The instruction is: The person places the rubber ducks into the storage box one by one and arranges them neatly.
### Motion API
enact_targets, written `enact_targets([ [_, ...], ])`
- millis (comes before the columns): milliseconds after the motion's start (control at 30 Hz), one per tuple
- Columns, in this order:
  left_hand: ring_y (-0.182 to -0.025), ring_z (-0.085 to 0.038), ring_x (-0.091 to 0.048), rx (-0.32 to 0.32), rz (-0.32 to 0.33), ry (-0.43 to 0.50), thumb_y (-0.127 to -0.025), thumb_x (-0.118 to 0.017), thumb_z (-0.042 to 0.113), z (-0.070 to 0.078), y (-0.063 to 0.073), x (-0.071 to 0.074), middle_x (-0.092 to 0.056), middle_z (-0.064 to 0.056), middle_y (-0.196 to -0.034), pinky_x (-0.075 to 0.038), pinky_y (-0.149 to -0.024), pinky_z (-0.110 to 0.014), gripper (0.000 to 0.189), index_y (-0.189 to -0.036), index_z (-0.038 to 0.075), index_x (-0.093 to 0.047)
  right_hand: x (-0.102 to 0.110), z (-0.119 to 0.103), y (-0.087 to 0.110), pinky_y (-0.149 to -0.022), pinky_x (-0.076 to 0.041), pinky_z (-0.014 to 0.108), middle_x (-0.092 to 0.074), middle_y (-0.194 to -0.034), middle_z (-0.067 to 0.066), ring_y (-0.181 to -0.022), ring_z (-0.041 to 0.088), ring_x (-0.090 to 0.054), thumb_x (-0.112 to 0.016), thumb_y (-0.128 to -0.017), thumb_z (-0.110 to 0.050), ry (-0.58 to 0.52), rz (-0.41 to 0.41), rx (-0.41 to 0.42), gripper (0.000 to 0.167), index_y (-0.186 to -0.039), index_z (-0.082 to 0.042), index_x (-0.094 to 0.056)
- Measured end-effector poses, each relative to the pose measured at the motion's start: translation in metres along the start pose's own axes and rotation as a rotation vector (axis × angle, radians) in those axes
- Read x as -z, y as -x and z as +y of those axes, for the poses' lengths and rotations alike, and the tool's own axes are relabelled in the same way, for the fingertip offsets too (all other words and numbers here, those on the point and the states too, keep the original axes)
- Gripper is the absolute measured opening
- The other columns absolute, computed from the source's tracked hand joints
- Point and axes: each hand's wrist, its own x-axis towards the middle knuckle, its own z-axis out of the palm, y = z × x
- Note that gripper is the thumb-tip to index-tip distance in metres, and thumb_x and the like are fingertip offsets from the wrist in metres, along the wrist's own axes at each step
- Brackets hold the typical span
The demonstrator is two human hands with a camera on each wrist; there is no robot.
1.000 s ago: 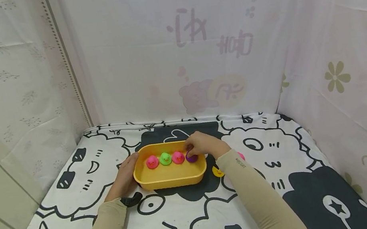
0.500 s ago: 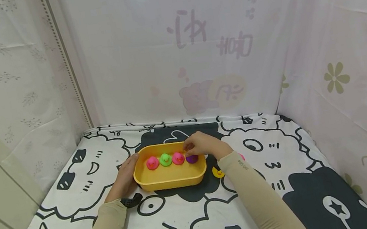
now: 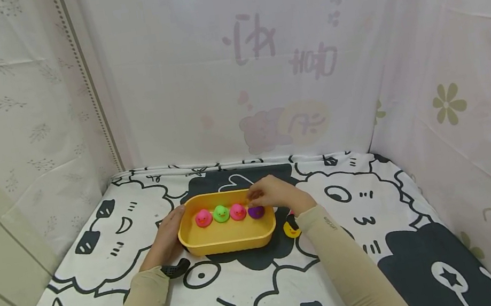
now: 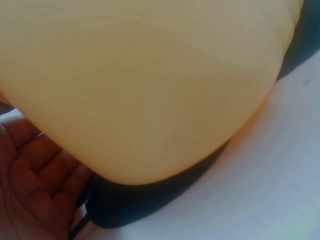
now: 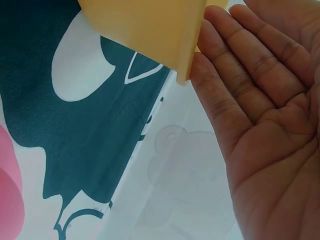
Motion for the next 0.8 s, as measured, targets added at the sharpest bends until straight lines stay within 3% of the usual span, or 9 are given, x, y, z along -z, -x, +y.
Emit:
enact_targets([
  [333,-0.149,-0.029,-0.028,0.016,0.005,0.012,-0.101,-0.039,0.065,0.0,-0.002,0.001,-0.027,-0.01,-0.164,-0.028,-0.12,-0.046,0.08,-0.16,0.013,-0.026,0.002,0.004,0.01,-0.089,-0.059,0.032,-0.073,-0.111,-0.006,-0.1,0.014,-0.067,-0.072,-0.095,-0.029,-0.047,0.041,0.017,0.034,-0.123,-0.01,-0.072],
  [567,-0.148,-0.029,-0.032,0.023,0.01,0.006,-0.096,-0.041,0.072,-0.002,-0.002,0.001,-0.03,-0.009,-0.163,-0.03,-0.119,-0.045,0.087,-0.16,0.015,-0.029,0.001,0.01,0.021,-0.09,-0.059,0.035,-0.072,-0.116,-0.007,-0.106,0.016,-0.067,-0.071,-0.095,-0.037,-0.13,0.096,-0.055,0.033,-0.123,-0.02,-0.073],
  [800,-0.148,-0.027,-0.03,0.005,0.0,0.014,-0.098,-0.041,0.068,-0.002,-0.002,0.001,-0.03,-0.008,-0.163,-0.028,-0.12,-0.045,0.083,-0.159,0.014,-0.03,-0.001,0.018,0.032,-0.094,-0.057,0.043,-0.072,-0.116,-0.004,-0.11,0.021,-0.068,-0.073,-0.094,-0.035,-0.195,0.144,-0.083,0.039,-0.125,-0.012,-0.071],
])
